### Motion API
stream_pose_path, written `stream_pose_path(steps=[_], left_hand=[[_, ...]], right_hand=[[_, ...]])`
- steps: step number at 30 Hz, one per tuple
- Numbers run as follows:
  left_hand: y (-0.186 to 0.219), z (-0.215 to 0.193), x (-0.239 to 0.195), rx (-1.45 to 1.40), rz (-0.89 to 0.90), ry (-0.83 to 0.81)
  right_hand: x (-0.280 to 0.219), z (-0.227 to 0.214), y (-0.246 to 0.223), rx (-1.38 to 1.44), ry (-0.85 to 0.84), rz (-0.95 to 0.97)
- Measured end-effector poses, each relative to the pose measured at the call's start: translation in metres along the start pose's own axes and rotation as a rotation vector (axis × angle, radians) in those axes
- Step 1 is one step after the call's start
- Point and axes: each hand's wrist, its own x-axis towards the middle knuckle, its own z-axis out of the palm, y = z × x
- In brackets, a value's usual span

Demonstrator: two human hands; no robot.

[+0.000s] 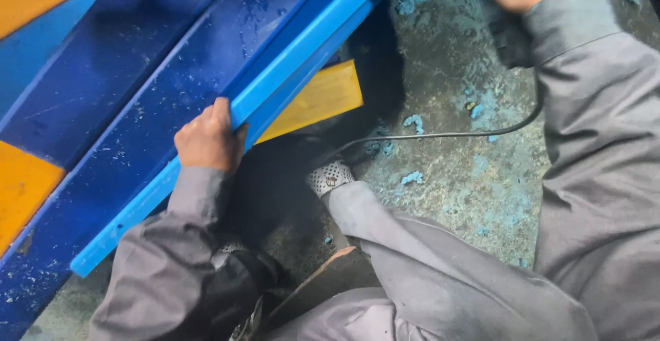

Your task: The person grinds the edges of blue and yellow painted metal beams using a handheld angle grinder on a workshop floor.

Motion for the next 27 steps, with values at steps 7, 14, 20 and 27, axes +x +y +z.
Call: stream_pose_path(steps=[7,14,20,27], left_hand=[[0.024,0.044,0.047,-0.052,0.064,0.072],[-0.098,-0.059,-0.075,-0.177,0.148,-0.232],[-0.161,-0.080,-0.163,-0.273,-0.161,-0.287],[-0.136,-0.014,-0.200,-0.645,-0.386,0.464]], right_hand=[[-0.063,0.014,-0.103,-0.074,0.084,-0.282],[-0.093,0.000,-0.112,0.010,0.019,-0.338],[-0.093,0.003,-0.128,0.005,0.052,-0.293],[-0.097,0.033,-0.129,-0.094,-0.058,-0.211]])
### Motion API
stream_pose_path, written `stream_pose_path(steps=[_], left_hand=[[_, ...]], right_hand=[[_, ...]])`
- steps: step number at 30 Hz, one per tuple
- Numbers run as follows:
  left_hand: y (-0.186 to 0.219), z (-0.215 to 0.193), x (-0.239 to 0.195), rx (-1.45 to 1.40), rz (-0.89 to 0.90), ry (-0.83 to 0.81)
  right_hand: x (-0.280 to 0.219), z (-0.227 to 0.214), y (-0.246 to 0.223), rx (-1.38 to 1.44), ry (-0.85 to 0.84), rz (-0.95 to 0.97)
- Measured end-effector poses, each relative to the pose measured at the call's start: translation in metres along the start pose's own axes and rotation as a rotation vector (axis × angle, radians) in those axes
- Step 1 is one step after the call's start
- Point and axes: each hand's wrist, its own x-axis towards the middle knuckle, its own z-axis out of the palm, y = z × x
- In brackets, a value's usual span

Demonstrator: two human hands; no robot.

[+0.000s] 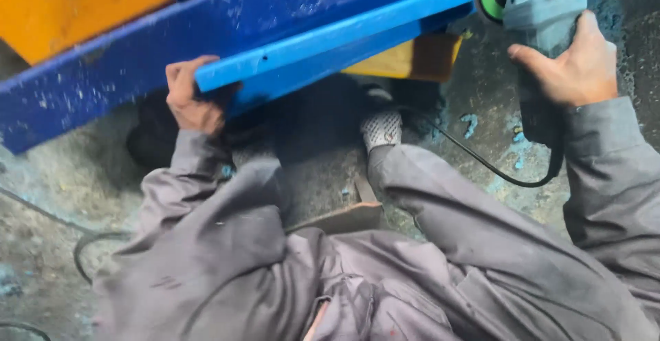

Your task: The person grinds the edges of blue and yellow painted metal beams using a handheld angle grinder on a workshop floor.

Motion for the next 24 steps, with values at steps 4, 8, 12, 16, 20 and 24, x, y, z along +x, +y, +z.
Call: stream_pose_path(steps=[4,8,12,16,20,24], left_hand=[[-0.010,0.001,0.007,0.091,0.247,0.107],[-0.024,0.006,-0.002,-0.299,-0.030,0.076],[-0.028,0.005,-0.002,-0.261,0.008,0.075],[-0.029,0.004,0.000,-0.227,0.060,0.086],[-0.045,0.015,-0.005,-0.234,-0.007,0.076],[-0.031,-0.001,0.002,-0.232,0.067,0.073]], right_hand=[[0.013,0.001,-0.051,0.007,-0.068,-0.056],[0.003,0.018,-0.132,-0.001,-0.181,-0.184],[0.001,0.034,-0.224,-0.046,-0.302,-0.347],[0.000,0.048,-0.302,-0.027,-0.396,-0.511],[-0.003,0.055,-0.318,-0.018,-0.386,-0.636],[0.003,0.044,-0.271,-0.125,-0.391,-0.526]])
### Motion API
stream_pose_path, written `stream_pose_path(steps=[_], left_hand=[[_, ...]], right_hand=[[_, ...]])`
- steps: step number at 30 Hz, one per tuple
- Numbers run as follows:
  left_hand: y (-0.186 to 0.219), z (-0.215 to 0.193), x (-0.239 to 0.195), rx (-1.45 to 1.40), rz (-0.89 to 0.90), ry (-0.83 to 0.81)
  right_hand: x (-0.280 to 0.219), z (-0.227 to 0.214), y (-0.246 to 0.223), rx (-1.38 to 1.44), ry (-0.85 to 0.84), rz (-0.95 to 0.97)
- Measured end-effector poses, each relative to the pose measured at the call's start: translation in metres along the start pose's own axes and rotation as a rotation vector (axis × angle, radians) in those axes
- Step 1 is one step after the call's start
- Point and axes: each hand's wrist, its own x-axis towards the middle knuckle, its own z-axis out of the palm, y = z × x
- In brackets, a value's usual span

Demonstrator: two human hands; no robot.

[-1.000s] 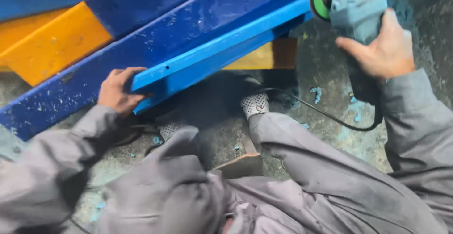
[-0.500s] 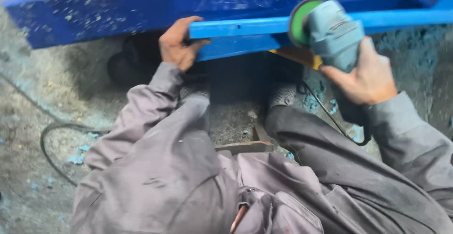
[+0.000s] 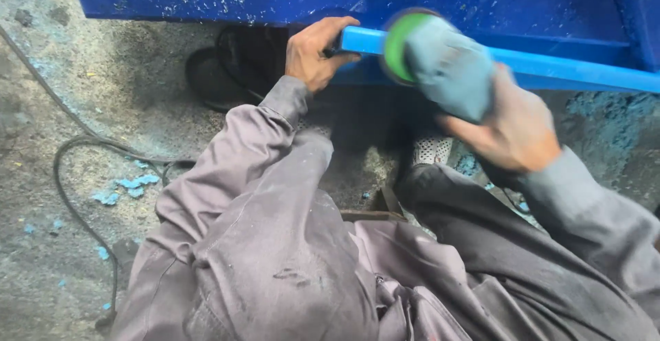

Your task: The person grinds the edges of blue and yellow painted metal beams using a handheld angle grinder on a workshop floor.

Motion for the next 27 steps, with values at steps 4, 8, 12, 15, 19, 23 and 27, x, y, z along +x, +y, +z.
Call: stream_pose_path(steps=[4,8,12,15,19,23,27], left_hand=[[-0.002,0.003,-0.001,0.018,-0.020,-0.030],[-0.005,0.004,0.000,-0.001,0.037,-0.005],[0.000,0.004,-0.001,0.004,0.004,-0.013],[0.001,0.004,-0.002,0.025,-0.004,-0.016],[-0.027,0.016,-0.009,0.047,0.054,0.035],[0.001,0.003,0.000,0.001,-0.021,-0.011],[-0.002,0.002,0.000,-0.013,-0.009,-0.027]], right_hand=[[-0.063,0.001,0.086,0.043,0.070,0.140],[-0.083,-0.003,0.108,-0.038,0.150,0.246],[-0.054,0.002,0.051,0.050,0.131,0.102],[-0.014,0.000,-0.014,0.081,0.085,-0.078],[0.012,-0.001,-0.051,0.037,0.045,-0.157],[-0.015,-0.003,0.000,0.041,0.030,-0.106],[-0.070,0.002,0.083,0.004,0.105,0.142]])
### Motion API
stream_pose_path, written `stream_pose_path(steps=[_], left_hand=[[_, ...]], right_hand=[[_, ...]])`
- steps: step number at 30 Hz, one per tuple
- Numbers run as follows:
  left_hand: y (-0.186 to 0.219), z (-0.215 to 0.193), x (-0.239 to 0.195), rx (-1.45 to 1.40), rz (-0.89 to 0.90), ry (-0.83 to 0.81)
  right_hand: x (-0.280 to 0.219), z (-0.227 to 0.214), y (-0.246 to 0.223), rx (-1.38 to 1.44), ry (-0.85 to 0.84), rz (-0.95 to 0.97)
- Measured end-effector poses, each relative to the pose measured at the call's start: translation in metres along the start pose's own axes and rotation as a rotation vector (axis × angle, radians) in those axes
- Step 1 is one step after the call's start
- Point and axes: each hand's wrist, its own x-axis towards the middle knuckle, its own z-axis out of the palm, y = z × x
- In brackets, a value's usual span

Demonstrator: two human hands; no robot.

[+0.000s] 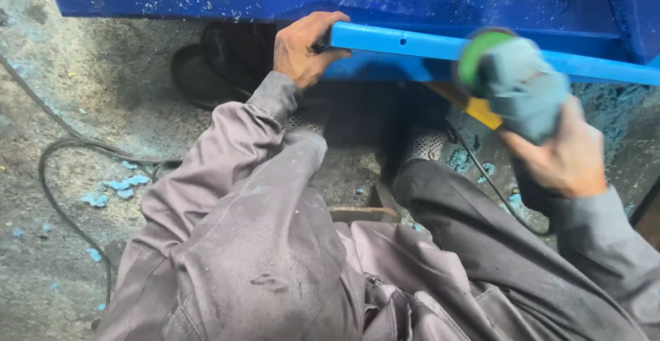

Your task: The person grinds the edges of blue and yellow painted metal beams using a handheld angle grinder on a workshop floor.

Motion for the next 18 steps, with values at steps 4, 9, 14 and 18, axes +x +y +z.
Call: stream_pose_path(steps=[4,9,14,18], left_hand=[[0.005,0.000,0.001,-0.014,-0.039,-0.018],[0.011,0.001,0.005,0.018,-0.008,0.000],[0.000,0.008,-0.002,-0.057,-0.126,-0.031],[-0.006,0.011,-0.001,0.046,-0.067,0.002]], right_hand=[[-0.012,-0.005,0.030,-0.015,0.042,0.119],[0.032,-0.001,-0.056,0.025,0.034,-0.103],[0.070,0.001,-0.132,0.115,0.056,-0.312],[0.069,-0.003,-0.137,0.143,-0.055,-0.242]])
